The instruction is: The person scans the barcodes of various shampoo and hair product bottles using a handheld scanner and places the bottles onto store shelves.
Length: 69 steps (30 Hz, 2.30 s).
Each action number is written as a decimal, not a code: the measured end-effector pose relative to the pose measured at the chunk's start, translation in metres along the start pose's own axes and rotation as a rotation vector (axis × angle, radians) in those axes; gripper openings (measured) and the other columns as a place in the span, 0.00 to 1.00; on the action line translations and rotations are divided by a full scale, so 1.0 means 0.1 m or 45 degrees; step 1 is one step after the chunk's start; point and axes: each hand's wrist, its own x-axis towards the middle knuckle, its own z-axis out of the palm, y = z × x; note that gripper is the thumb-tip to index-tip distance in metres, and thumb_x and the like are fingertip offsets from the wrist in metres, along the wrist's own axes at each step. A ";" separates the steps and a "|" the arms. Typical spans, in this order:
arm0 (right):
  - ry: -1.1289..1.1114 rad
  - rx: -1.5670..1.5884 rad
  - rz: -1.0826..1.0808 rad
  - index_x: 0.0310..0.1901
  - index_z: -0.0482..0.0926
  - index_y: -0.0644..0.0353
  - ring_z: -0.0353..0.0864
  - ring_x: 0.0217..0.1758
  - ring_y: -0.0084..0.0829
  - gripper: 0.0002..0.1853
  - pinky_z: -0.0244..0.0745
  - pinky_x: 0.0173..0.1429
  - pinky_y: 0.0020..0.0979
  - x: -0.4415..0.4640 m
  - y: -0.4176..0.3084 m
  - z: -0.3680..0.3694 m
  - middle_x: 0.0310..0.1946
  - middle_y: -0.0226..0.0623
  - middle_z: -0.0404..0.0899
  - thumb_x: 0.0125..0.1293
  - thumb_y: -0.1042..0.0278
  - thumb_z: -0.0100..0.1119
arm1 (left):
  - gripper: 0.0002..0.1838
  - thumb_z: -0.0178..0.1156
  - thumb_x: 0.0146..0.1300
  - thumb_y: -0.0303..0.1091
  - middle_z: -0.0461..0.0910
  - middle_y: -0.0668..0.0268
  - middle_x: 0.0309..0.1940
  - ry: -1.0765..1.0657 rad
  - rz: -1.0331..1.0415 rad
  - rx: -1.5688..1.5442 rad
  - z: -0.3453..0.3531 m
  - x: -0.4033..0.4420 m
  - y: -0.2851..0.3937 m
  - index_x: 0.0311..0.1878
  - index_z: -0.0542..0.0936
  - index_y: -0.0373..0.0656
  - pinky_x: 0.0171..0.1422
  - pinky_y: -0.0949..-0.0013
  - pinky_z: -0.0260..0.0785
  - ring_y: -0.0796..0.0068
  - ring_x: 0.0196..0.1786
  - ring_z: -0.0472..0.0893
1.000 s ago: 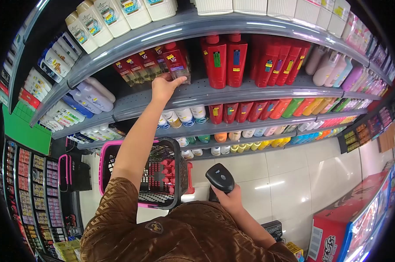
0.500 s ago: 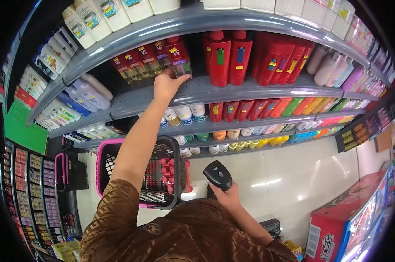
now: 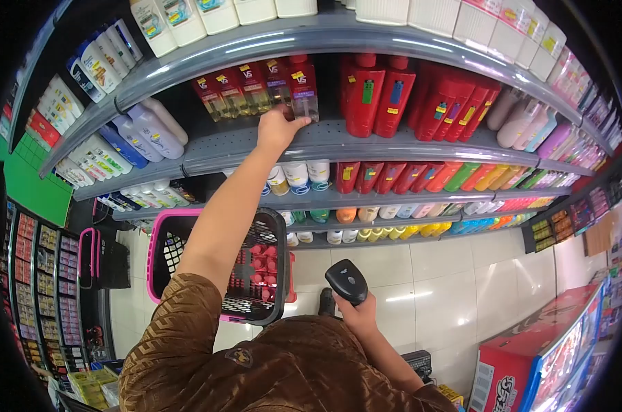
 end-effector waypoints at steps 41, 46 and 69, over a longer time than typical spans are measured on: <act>-0.015 0.023 -0.011 0.40 0.83 0.64 0.77 0.26 0.17 0.05 0.72 0.31 0.24 0.00 0.02 0.09 0.26 0.26 0.80 0.67 0.73 0.67 | 0.21 0.80 0.51 0.42 0.88 0.52 0.36 -0.034 -0.005 -0.073 0.06 0.06 -0.16 0.40 0.86 0.36 0.51 0.57 0.79 0.52 0.42 0.88; 0.127 0.044 0.017 0.40 0.85 0.64 0.77 0.29 0.16 0.06 0.72 0.33 0.24 -0.15 -0.06 0.29 0.27 0.26 0.82 0.65 0.72 0.70 | 0.23 0.81 0.49 0.46 0.88 0.50 0.36 0.004 0.076 -0.098 0.07 0.09 -0.20 0.40 0.87 0.37 0.49 0.58 0.79 0.52 0.41 0.88; 0.532 -0.089 0.263 0.41 0.84 0.62 0.76 0.29 0.15 0.04 0.71 0.35 0.23 -1.35 0.16 1.80 0.28 0.23 0.81 0.66 0.74 0.69 | 0.17 0.52 0.73 0.36 0.82 0.51 0.54 -1.509 0.350 0.527 0.21 -3.90 -3.19 0.62 0.75 0.50 0.50 0.49 0.80 0.51 0.52 0.87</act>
